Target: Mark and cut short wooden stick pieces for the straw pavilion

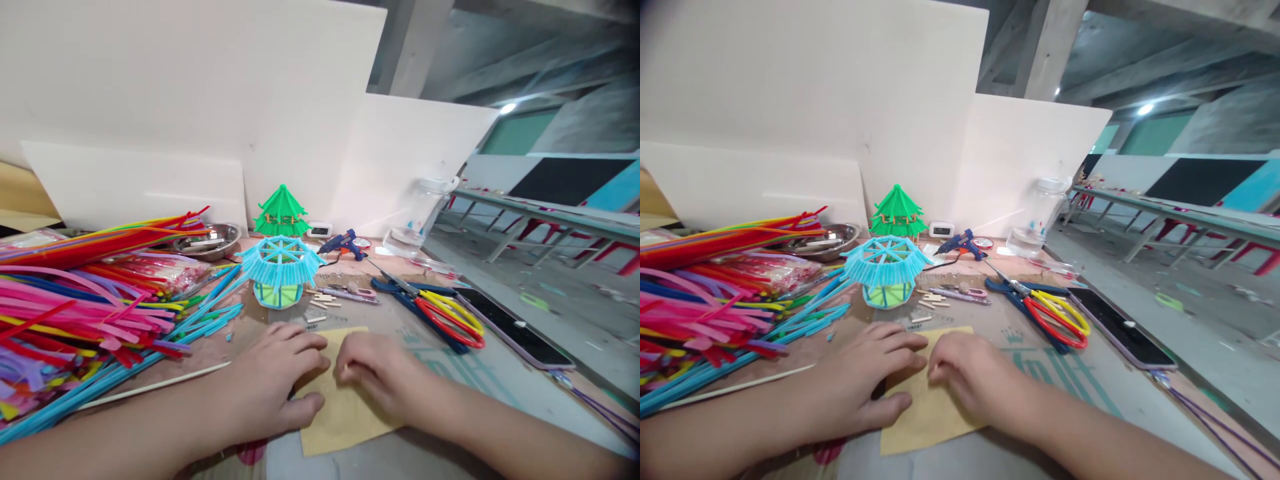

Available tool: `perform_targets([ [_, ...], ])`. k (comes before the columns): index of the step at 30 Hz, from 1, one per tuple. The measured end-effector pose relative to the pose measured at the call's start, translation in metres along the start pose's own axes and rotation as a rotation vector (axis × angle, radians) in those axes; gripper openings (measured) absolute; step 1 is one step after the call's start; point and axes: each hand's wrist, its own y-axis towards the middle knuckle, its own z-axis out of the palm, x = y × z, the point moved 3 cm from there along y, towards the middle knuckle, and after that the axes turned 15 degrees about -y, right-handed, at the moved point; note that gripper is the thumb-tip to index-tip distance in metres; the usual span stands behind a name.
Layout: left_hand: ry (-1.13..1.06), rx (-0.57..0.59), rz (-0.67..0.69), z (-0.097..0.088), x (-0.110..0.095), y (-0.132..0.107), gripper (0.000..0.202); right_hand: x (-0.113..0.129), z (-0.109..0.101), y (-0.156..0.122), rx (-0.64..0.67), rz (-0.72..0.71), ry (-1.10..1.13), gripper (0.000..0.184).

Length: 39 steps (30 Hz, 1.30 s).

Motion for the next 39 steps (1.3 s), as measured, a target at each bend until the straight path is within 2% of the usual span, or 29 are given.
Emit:
perform_targets([
  [2,-0.003,-0.003,0.005,0.000,-0.001,0.000,0.032,0.001,0.001,0.000,0.017,-0.030,0.020,0.015],
  [5,-0.002,-0.008,-0.004,0.000,-0.001,-0.001,0.031,0.001,-0.001,-0.001,-0.061,0.008,-0.040,0.016],
  [9,0.002,0.010,-0.020,0.000,-0.002,0.000,0.032,0.006,0.000,-0.001,0.017,-0.074,-0.009,0.015],
  [14,0.009,0.007,-0.021,-0.002,-0.004,0.001,0.031,-0.006,-0.006,0.005,-0.094,0.020,-0.141,0.019],
  [16,-0.002,-0.012,-0.016,-0.003,-0.003,0.000,0.033,-0.007,-0.009,0.007,-0.122,0.094,0.018,0.018],
  [18,-0.024,-0.035,-0.009,-0.003,-0.002,0.000,0.036,-0.005,-0.011,0.008,-0.133,0.181,0.330,0.017],
  [21,-0.044,-0.073,-0.004,-0.001,0.001,-0.001,0.031,0.001,-0.007,0.009,-0.098,0.258,0.762,0.025],
  [25,-0.017,-0.154,0.022,-0.001,0.004,-0.002,0.023,0.003,0.004,0.008,-0.057,0.331,0.954,0.032],
  [31,0.021,-0.254,0.094,-0.007,0.003,-0.002,0.013,0.007,0.010,0.004,-0.036,0.330,0.993,0.032],
  [35,-0.004,-0.251,0.115,-0.007,0.003,0.000,0.011,0.009,0.010,0.003,-0.017,0.310,0.877,0.029],
  [39,-0.043,-0.240,0.128,-0.007,0.004,0.000,0.011,0.009,0.009,0.004,-0.064,0.268,0.718,0.016],
])
